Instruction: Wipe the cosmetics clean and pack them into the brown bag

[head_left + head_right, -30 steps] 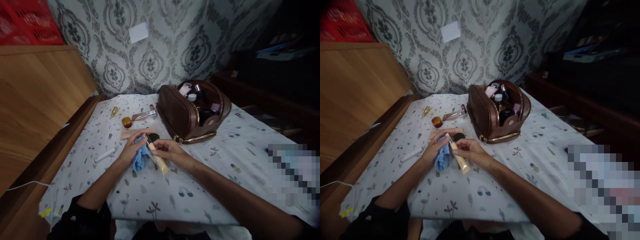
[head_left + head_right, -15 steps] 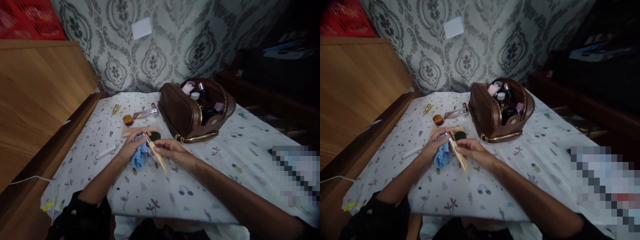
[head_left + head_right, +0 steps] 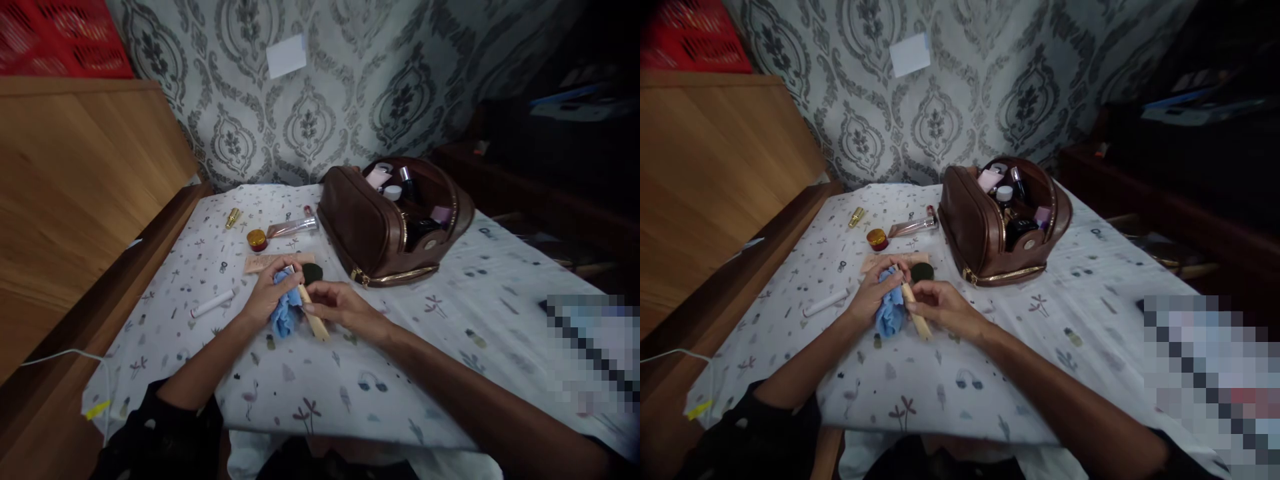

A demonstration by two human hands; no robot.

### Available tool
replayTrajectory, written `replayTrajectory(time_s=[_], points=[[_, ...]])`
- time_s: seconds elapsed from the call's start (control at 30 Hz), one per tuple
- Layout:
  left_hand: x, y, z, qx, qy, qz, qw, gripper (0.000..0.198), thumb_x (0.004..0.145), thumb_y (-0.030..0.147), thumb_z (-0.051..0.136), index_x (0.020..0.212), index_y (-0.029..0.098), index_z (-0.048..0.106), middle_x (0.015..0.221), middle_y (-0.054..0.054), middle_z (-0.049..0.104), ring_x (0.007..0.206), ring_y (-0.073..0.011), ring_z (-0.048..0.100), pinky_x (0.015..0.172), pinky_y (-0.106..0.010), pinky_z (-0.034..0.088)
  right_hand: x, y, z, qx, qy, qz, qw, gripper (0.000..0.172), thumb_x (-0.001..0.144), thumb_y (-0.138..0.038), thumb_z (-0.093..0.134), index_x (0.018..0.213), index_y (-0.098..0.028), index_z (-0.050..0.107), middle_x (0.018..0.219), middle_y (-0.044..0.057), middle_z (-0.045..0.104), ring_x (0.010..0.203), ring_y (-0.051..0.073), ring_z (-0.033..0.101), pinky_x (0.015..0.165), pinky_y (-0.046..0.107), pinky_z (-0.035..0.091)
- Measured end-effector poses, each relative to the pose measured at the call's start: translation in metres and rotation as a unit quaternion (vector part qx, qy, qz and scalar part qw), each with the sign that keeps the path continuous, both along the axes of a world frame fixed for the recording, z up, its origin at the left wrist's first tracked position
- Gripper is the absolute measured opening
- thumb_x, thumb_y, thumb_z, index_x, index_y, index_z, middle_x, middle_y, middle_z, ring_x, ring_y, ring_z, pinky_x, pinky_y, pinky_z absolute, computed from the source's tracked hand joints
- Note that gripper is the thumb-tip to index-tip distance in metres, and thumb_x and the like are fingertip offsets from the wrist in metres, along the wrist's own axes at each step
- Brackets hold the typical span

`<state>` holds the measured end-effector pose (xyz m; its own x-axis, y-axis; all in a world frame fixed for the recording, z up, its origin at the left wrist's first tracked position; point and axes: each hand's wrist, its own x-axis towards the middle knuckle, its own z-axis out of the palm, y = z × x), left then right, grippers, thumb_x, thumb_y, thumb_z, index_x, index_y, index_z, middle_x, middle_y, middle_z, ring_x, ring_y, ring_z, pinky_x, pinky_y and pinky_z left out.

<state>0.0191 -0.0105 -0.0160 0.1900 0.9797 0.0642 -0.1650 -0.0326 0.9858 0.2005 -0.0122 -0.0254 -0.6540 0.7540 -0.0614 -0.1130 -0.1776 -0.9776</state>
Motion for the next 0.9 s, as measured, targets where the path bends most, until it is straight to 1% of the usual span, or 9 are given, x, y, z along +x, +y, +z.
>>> replayTrajectory(time_s=[0.13, 0.23, 0.33, 0.43, 0.5, 0.67, 0.77, 0.83, 0.9], points=[[0.002, -0.002, 0.002, 0.033, 0.044, 0.037, 0.998, 0.044, 0.072, 0.056, 0.077, 0.078, 0.018, 0.056, 0.068, 0.004, 0.053, 0.057, -0.0072, 0.045, 0.054, -0.019, 0.038, 0.000, -0.004, 0.004, -0.007, 0.008, 0.055, 0.998, 0.041, 0.079, -0.052, 0.076, 0.091, -0.014, 0.067, 0.080, 0.002, 0.069, 0.072, 0.013, 0.062, 0.069, 0.026, 0.047], [0.002, -0.003, 0.001, 0.047, 0.070, 0.062, 0.995, 0.045, 0.075, 0.059, 0.073, 0.077, 0.018, 0.055, 0.064, 0.005, 0.049, 0.056, -0.0077, 0.043, 0.053, -0.020, 0.036, -0.002, -0.006, 0.003, -0.017, 0.021, 0.077, 0.997, 0.041, 0.081, -0.052, 0.074, 0.095, -0.014, 0.066, 0.080, 0.003, 0.069, 0.071, 0.013, 0.062, 0.067, 0.025, 0.047], [0.003, -0.004, 0.002, 0.058, 0.082, 0.082, 0.992, 0.045, 0.076, 0.060, 0.073, 0.076, 0.018, 0.055, 0.062, 0.006, 0.047, 0.054, -0.0074, 0.041, 0.052, -0.020, 0.035, -0.005, -0.005, -0.001, -0.044, 0.034, 0.062, 0.997, 0.047, 0.071, -0.047, 0.084, 0.097, -0.016, 0.061, 0.082, 0.001, 0.069, 0.071, 0.012, 0.064, 0.067, 0.025, 0.049], [0.004, -0.003, 0.004, 0.063, 0.076, 0.094, 0.991, 0.048, 0.072, 0.062, 0.075, 0.073, 0.018, 0.054, 0.060, 0.007, 0.046, 0.053, -0.0069, 0.039, 0.052, -0.020, 0.035, -0.007, -0.003, -0.005, -0.074, 0.023, 0.029, 0.997, 0.055, 0.059, -0.043, 0.092, 0.092, -0.018, 0.055, 0.078, -0.002, 0.069, 0.066, 0.011, 0.064, 0.062, 0.023, 0.049], [0.004, -0.003, 0.005, 0.053, 0.068, 0.092, 0.992, 0.049, 0.070, 0.062, 0.076, 0.073, 0.018, 0.056, 0.060, 0.006, 0.047, 0.053, -0.0069, 0.040, 0.051, -0.020, 0.035, -0.007, -0.003, -0.006, -0.084, 0.011, 0.020, 0.996, 0.054, 0.059, -0.044, 0.092, 0.087, -0.018, 0.054, 0.074, -0.003, 0.068, 0.062, 0.011, 0.064, 0.058, 0.022, 0.047], [0.003, -0.002, 0.005, 0.009, 0.034, 0.092, 0.995, 0.052, 0.064, 0.063, 0.080, 0.071, 0.017, 0.056, 0.058, 0.007, 0.049, 0.050, -0.0058, 0.041, 0.048, -0.018, 0.035, -0.004, -0.005, -0.001, -0.113, 0.042, 0.043, 0.992, 0.047, 0.064, -0.045, 0.089, 0.085, -0.017, 0.057, 0.077, 0.001, 0.072, 0.065, 0.012, 0.067, 0.063, 0.026, 0.051], [0.002, 0.000, 0.004, 0.000, 0.003, 0.085, 0.996, 0.054, 0.061, 0.064, 0.081, 0.070, 0.016, 0.057, 0.057, 0.007, 0.050, 0.047, -0.0044, 0.042, 0.046, -0.017, 0.036, -0.004, -0.006, 0.001, -0.113, 0.046, 0.041, 0.992, 0.045, 0.066, -0.044, 0.088, 0.088, -0.016, 0.060, 0.081, 0.003, 0.073, 0.065, 0.013, 0.067, 0.057, 0.023, 0.046], [0.002, -0.001, 0.004, -0.014, -0.015, 0.061, 0.998, 0.054, 0.062, 0.063, 0.081, 0.074, 0.015, 0.060, 0.056, 0.006, 0.052, 0.045, -0.0045, 0.045, 0.044, -0.016, 0.037, -0.004, -0.005, 0.001, -0.112, 0.050, 0.035, 0.992, 0.046, 0.066, -0.045, 0.087, 0.091, -0.015, 0.063, 0.084, 0.005, 0.075, 0.067, 0.012, 0.068, 0.057, 0.022, 0.045], [0.002, -0.003, 0.003, -0.036, -0.024, 0.013, 0.999, 0.053, 0.064, 0.061, 0.082, 0.083, 0.015, 0.063, 0.057, 0.005, 0.056, 0.043, -0.0054, 0.048, 0.041, -0.017, 0.038, -0.003, -0.005, 0.002, -0.115, 0.065, 0.030, 0.991, 0.048, 0.065, -0.048, 0.087, 0.092, -0.015, 0.065, 0.086, 0.005, 0.075, 0.069, 0.013, 0.069, 0.062, 0.023, 0.048]])
